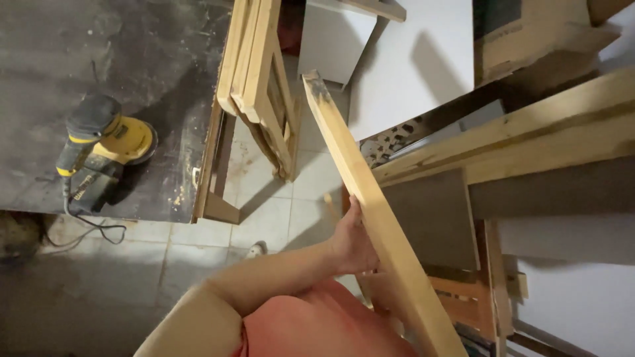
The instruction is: Sanding multiple wooden frame components using a handheld orbital sander in a workshop.
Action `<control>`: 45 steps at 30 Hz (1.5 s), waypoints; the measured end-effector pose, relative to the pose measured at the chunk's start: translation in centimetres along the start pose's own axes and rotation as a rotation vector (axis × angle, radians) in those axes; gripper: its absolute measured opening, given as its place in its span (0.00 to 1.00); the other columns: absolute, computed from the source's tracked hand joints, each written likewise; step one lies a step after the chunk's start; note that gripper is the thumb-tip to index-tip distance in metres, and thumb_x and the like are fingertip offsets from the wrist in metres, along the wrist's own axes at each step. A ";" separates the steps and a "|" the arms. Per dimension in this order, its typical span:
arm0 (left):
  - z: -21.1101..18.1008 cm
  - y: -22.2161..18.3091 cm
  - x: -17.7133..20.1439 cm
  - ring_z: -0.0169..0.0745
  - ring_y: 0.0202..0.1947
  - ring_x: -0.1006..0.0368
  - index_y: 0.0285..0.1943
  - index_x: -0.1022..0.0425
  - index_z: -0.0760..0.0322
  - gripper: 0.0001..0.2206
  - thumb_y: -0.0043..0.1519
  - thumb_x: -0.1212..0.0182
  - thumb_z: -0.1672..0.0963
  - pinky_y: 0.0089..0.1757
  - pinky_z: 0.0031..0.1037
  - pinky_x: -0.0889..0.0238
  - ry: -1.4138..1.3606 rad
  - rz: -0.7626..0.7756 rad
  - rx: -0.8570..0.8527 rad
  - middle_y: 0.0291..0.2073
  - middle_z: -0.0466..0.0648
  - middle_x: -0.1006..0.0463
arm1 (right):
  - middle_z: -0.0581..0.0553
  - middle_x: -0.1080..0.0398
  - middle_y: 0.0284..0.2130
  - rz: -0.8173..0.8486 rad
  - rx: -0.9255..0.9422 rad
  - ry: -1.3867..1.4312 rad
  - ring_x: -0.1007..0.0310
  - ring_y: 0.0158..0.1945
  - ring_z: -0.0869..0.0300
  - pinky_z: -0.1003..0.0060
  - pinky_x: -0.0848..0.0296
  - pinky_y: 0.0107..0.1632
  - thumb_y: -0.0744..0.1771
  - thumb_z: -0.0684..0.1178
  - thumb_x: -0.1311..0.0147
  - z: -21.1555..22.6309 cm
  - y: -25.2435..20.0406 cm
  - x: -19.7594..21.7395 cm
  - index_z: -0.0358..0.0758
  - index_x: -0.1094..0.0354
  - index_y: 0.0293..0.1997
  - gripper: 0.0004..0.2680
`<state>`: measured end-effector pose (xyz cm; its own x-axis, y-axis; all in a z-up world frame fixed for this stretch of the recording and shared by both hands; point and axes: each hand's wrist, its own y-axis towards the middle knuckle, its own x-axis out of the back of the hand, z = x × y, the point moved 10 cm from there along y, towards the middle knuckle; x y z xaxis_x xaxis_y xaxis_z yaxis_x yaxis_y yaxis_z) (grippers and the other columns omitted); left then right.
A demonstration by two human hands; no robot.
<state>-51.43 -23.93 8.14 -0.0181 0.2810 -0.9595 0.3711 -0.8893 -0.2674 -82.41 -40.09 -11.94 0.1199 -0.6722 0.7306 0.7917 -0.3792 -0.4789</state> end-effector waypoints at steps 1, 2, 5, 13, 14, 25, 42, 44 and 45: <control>-0.4 0.1 0.2 0.68 0.76 0.46 0.76 0.33 0.49 0.55 0.46 0.49 0.22 0.70 0.69 0.61 -0.007 0.007 -0.027 0.78 0.52 0.38 | 0.28 0.22 0.48 -0.002 0.010 0.015 0.26 0.51 0.47 0.41 0.35 0.52 0.62 0.56 0.42 -0.5 0.1 0.2 0.35 0.23 0.51 0.18; -0.4 0.2 0.4 0.70 0.76 0.45 0.76 0.32 0.51 0.55 0.47 0.51 0.22 0.70 0.69 0.59 -0.017 0.014 -0.048 0.77 0.54 0.37 | 0.28 0.23 0.48 -0.004 0.013 0.030 0.26 0.52 0.46 0.41 0.35 0.53 0.62 0.56 0.42 -1.1 -0.2 0.4 0.34 0.24 0.51 0.18; -1.3 1.8 2.1 0.64 0.74 0.39 0.74 0.29 0.47 0.52 0.46 0.48 0.23 0.69 0.67 0.53 0.004 0.001 -0.097 0.75 0.49 0.33 | 0.27 0.24 0.50 -0.011 -0.008 0.074 0.27 0.53 0.44 0.40 0.36 0.55 0.63 0.55 0.43 -3.3 -2.4 1.2 0.34 0.25 0.53 0.18; -2.8 0.4 -2.4 0.69 0.62 0.26 0.67 0.26 0.54 0.52 0.50 0.59 0.23 0.59 0.69 0.37 0.012 -0.046 -0.075 0.62 0.56 0.22 | 0.25 0.27 0.53 -0.029 -0.026 0.167 0.30 0.57 0.40 0.38 0.38 0.59 0.65 0.53 0.45 -5.4 -4.3 3.5 0.32 0.27 0.57 0.18; -2.9 0.7 -2.5 0.68 0.61 0.25 0.66 0.25 0.54 0.51 0.51 0.59 0.23 0.58 0.68 0.35 0.004 -0.035 -0.091 0.61 0.56 0.22 | 0.25 0.27 0.54 -0.029 -0.025 0.176 0.31 0.58 0.39 0.38 0.38 0.60 0.66 0.53 0.46 -5.6 -4.3 3.9 0.31 0.28 0.57 0.18; -0.5 0.1 -1.5 0.65 0.72 0.37 0.70 0.28 0.56 0.53 0.49 0.51 0.23 0.67 0.62 0.49 0.014 -0.024 -0.072 0.70 0.55 0.29 | 0.21 0.31 0.59 0.016 0.074 0.240 0.35 0.63 0.33 0.35 0.40 0.66 0.69 0.49 0.49 -4.7 4.6 12.7 0.28 0.31 0.63 0.18; 6.6 3.0 8.3 0.47 0.75 0.41 0.80 0.41 0.62 0.35 0.70 0.39 0.42 0.71 0.48 0.54 0.267 0.197 0.040 0.73 0.51 0.35 | 0.33 0.46 0.76 0.377 0.510 0.353 0.51 0.77 0.40 0.39 0.51 0.74 0.67 0.71 0.54 37.0 7.5 18.2 0.39 0.45 0.77 0.33; 5.0 -0.1 4.3 0.41 0.70 0.38 0.79 0.43 0.72 0.32 0.73 0.40 0.48 0.70 0.38 0.47 0.448 0.106 0.071 0.68 0.53 0.32 | 0.28 0.35 0.62 0.589 -0.171 0.674 0.32 0.64 0.41 0.37 0.47 0.74 0.66 0.48 0.42 41.4 5.1 13.3 0.43 0.54 0.79 0.31; 4.1 0.4 5.9 0.41 0.70 0.38 0.79 0.43 0.72 0.32 0.73 0.40 0.48 0.70 0.38 0.47 0.429 0.100 0.054 0.68 0.53 0.32 | 0.28 0.35 0.62 0.605 -0.177 0.653 0.32 0.64 0.41 0.37 0.47 0.74 0.66 0.48 0.42 38.8 6.9 11.7 0.43 0.54 0.79 0.31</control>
<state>-55.23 -24.08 1.99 0.4064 0.3071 -0.8606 0.3022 -0.9340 -0.1906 -52.35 -25.88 12.20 0.0793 -0.9947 -0.0658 0.5935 0.1002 -0.7986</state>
